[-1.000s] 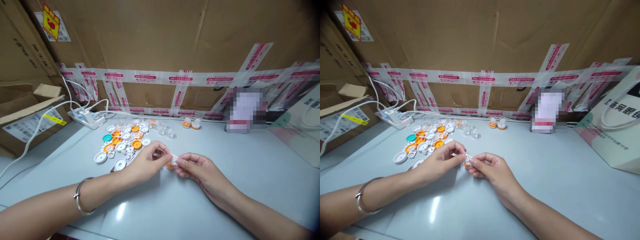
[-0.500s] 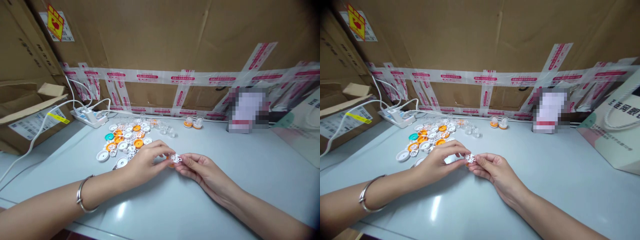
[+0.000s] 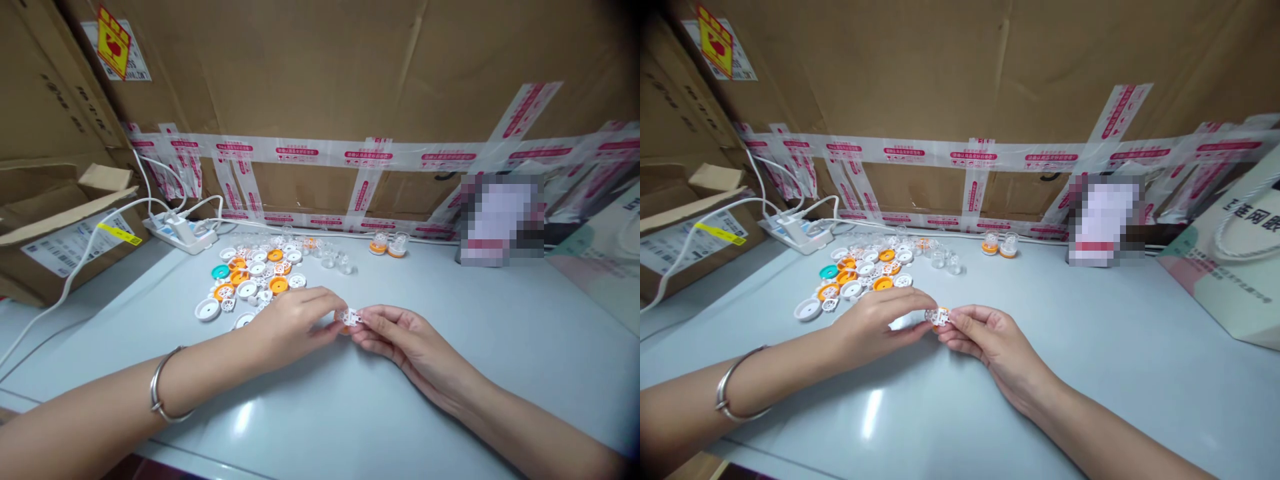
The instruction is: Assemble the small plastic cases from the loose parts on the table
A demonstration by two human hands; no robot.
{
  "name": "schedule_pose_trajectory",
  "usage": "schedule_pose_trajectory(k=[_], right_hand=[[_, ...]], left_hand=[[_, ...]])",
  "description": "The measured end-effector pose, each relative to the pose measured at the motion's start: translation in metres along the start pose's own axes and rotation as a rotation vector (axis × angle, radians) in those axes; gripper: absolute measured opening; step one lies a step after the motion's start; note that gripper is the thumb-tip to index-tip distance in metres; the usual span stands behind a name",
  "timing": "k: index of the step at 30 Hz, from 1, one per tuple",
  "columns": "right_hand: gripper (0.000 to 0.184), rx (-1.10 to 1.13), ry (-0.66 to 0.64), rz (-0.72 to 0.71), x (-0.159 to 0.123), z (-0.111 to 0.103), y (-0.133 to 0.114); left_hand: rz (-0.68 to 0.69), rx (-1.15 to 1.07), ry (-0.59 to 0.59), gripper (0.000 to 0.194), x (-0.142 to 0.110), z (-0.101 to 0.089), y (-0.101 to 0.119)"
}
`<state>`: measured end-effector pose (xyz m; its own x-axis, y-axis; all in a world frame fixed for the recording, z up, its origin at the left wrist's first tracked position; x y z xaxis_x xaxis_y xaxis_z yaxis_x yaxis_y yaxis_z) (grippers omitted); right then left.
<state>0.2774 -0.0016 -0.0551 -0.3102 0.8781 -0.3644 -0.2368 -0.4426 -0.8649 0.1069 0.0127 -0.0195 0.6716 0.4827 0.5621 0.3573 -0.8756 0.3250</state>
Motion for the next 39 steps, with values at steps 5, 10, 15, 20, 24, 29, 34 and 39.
schedule_pose_trajectory(k=[5, 10, 15, 20, 24, 29, 34, 39], right_hand=[[0.015, -0.056, -0.008, -0.024, 0.0, 0.001, 0.0], [0.02, -0.135, 0.026, -0.066, 0.0, 0.002, -0.002], [0.025, -0.204, 0.094, -0.141, -0.004, 0.008, -0.005], [0.024, -0.259, 0.119, -0.206, -0.007, 0.012, -0.008], [0.025, -0.296, 0.143, -0.243, -0.008, 0.012, -0.01], [0.023, -0.353, 0.157, -0.278, -0.01, 0.013, -0.011], [0.017, -0.445, 0.174, -0.39, -0.014, 0.014, -0.011], [0.017, -0.404, 0.174, -0.368, -0.012, 0.013, -0.01]], left_hand=[[0.02, 0.022, -0.026, 0.014, -0.002, 0.002, 0.0], [0.033, 0.061, -0.026, 0.013, -0.001, 0.002, 0.002], [0.15, 0.196, 0.024, 0.013, -0.003, 0.002, 0.009], [0.082, 0.049, 0.054, 0.014, -0.004, 0.002, 0.009], [-0.262, -0.299, 0.064, 0.027, -0.002, 0.002, 0.0], [-0.62, -0.668, 0.013, 0.021, -0.004, 0.014, -0.007], [-0.62, -0.76, 0.081, 0.018, -0.003, 0.014, -0.001], [-0.598, -0.75, 0.08, 0.015, -0.002, 0.015, -0.001]])
Point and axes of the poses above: each hand's wrist, its own x-axis towards the middle knuckle, its own z-axis out of the palm, y = z × x, the point moved 3 cm from there along x, towards the middle knuckle, and after that the axes turned 3 degrees about z, right-handed, at the moved point
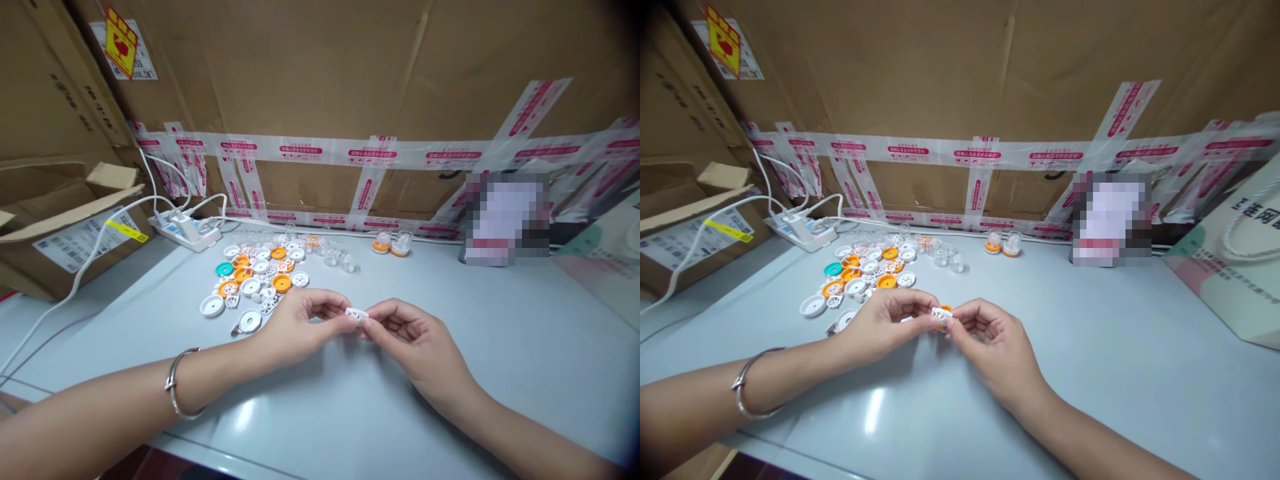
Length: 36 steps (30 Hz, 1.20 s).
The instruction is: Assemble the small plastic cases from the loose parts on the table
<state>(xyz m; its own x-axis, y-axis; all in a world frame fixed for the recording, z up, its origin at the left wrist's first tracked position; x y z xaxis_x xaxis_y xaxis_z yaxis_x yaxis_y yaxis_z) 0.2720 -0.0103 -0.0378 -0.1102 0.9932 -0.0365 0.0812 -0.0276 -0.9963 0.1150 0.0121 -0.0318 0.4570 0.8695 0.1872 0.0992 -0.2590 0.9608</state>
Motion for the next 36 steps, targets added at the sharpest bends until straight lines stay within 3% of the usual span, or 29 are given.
schedule_pose_trajectory(k=[7, 13, 17, 21, 25, 29, 36], right_hand=[[0.02, 0.351, -0.126, 0.233, 0.006, 0.002, 0.004], [0.017, 0.404, -0.172, 0.266, 0.005, 0.004, 0.004], [0.031, 0.209, -0.1, 0.195, 0.009, -0.006, 0.001], [0.044, -0.243, 0.085, -0.058, 0.017, -0.023, -0.006], [0.043, -0.555, -0.02, -0.187, 0.019, -0.019, 0.0], [0.039, -0.63, -0.103, -0.233, 0.018, -0.009, 0.008], [0.022, -0.603, -0.09, -0.259, 0.019, -0.005, 0.009]], left_hand=[[0.116, -0.073, 0.019, 0.028, 0.005, -0.003, -0.001], [0.219, -0.097, -0.014, 0.023, 0.007, -0.001, 0.002], [0.175, -0.032, 0.037, 0.023, 0.012, -0.009, -0.001], [0.138, 0.203, 0.042, 0.025, 0.018, -0.021, -0.001], [0.174, 0.355, 0.032, 0.021, 0.019, -0.024, -0.001], [0.171, 0.373, -0.038, 0.015, 0.018, -0.016, -0.007], [0.19, 0.33, -0.084, 0.014, 0.019, -0.011, -0.011]])
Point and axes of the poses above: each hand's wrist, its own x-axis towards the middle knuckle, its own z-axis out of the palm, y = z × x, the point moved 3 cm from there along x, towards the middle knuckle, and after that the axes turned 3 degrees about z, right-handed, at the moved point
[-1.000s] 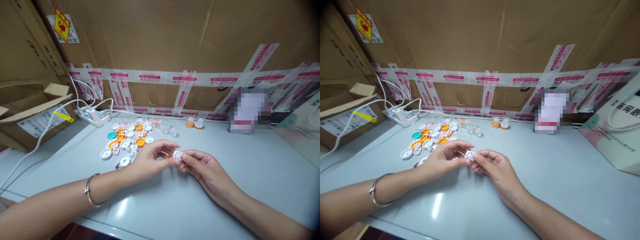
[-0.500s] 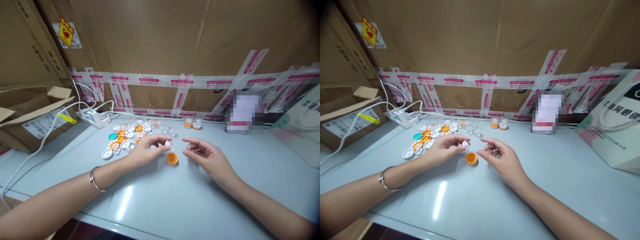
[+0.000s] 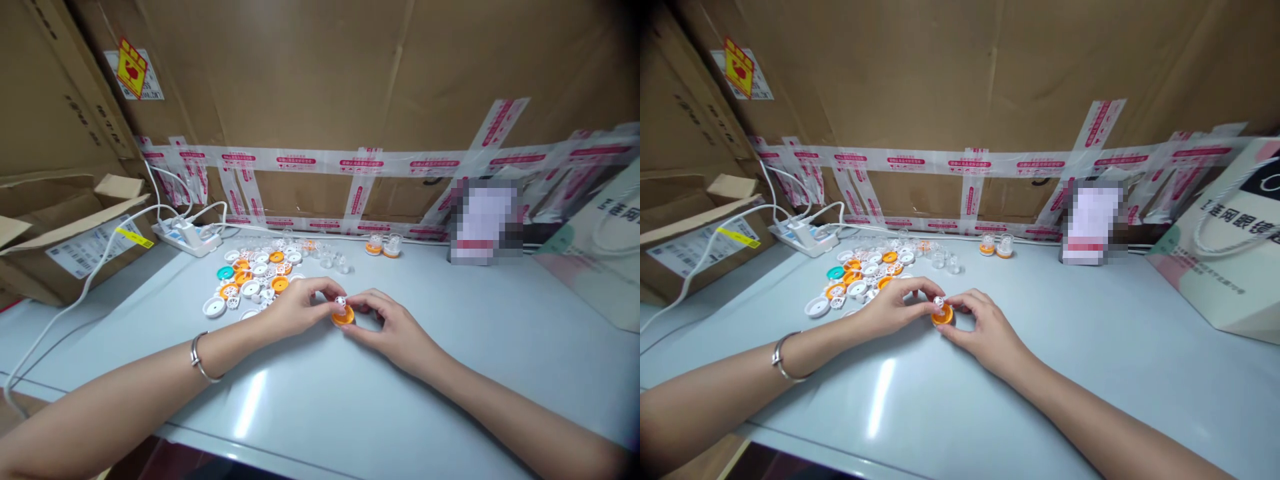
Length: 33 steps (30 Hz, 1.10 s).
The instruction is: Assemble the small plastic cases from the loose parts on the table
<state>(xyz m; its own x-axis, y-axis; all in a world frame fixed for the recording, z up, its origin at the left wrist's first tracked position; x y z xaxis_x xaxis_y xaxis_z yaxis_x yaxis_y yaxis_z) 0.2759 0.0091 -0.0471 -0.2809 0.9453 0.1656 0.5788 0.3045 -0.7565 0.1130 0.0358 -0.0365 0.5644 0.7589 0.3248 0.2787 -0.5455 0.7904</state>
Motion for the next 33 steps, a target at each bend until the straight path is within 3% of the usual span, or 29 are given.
schedule_pose_trajectory(k=[17, 25, 33], right_hand=[[0.021, -0.011, -0.007, -0.007, 0.001, 0.0015, 0.0015], [0.019, 0.001, 0.016, -0.017, 0.0019, 0.0035, 0.0039], [0.02, -0.007, 0.007, -0.03, 0.0031, 0.0053, 0.0061]], left_hand=[[0.214, 0.159, -0.041, 0.01, 0.0006, 0.0033, 0.0002], [0.178, 0.093, -0.056, 0.013, 0.0014, 0.0023, 0.0038], [0.236, 0.014, -0.199, 0.023, 0.0031, -0.0017, 0.0005]])
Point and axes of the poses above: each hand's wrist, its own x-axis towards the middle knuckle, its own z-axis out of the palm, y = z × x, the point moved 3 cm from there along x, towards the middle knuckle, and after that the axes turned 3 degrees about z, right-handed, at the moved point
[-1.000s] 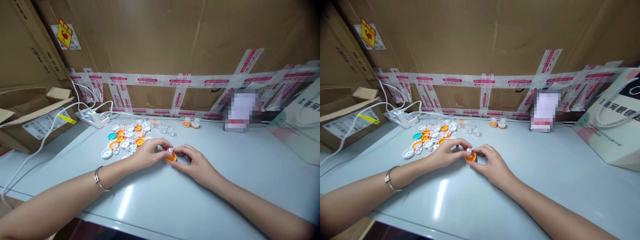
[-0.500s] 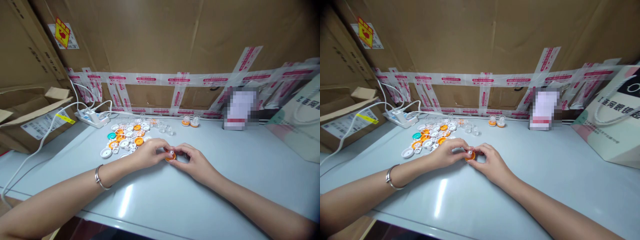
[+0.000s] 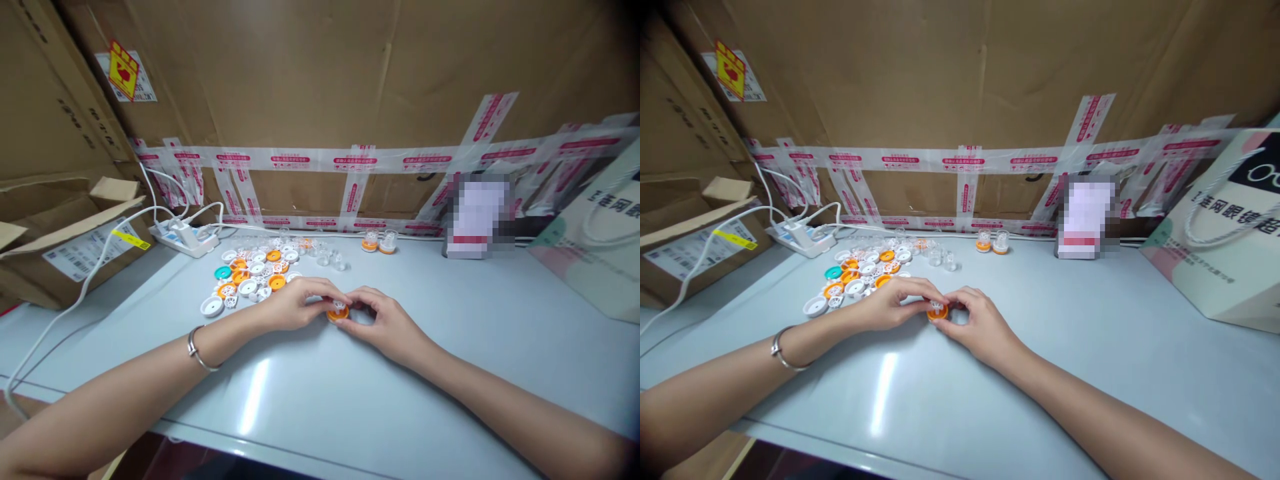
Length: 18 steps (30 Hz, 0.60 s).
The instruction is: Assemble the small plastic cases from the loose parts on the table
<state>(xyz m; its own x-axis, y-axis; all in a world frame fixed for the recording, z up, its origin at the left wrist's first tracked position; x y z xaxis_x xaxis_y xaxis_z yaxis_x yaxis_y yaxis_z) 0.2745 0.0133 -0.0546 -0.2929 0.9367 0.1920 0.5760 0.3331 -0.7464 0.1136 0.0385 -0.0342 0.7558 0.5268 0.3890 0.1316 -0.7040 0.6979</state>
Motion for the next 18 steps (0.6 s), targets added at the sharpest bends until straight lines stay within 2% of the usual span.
schedule_pose_trajectory(k=[7, 11, 13, 16, 18], right_hand=[[0.021, -0.02, 0.005, -0.008, 0.0, 0.0, 0.0], [0.018, -0.031, 0.02, -0.021, 0.0, -0.001, -0.001], [0.019, -0.022, 0.027, -0.02, 0.0, -0.001, -0.001], [0.022, -0.007, 0.023, -0.005, 0.0, 0.0, 0.0], [0.022, -0.009, 0.017, 0.003, 0.0, 0.0, 0.001]], left_hand=[[0.017, -0.023, 0.026, 0.023, -0.001, 0.002, -0.007], [-0.004, -0.007, 0.048, 0.037, -0.004, -0.001, -0.002], [-0.01, 0.054, 0.137, 0.04, -0.004, -0.009, 0.0], [-0.103, 0.281, 0.369, 0.022, 0.0, -0.029, -0.004], [-0.196, 0.459, 0.413, 0.02, 0.009, -0.038, -0.013]])
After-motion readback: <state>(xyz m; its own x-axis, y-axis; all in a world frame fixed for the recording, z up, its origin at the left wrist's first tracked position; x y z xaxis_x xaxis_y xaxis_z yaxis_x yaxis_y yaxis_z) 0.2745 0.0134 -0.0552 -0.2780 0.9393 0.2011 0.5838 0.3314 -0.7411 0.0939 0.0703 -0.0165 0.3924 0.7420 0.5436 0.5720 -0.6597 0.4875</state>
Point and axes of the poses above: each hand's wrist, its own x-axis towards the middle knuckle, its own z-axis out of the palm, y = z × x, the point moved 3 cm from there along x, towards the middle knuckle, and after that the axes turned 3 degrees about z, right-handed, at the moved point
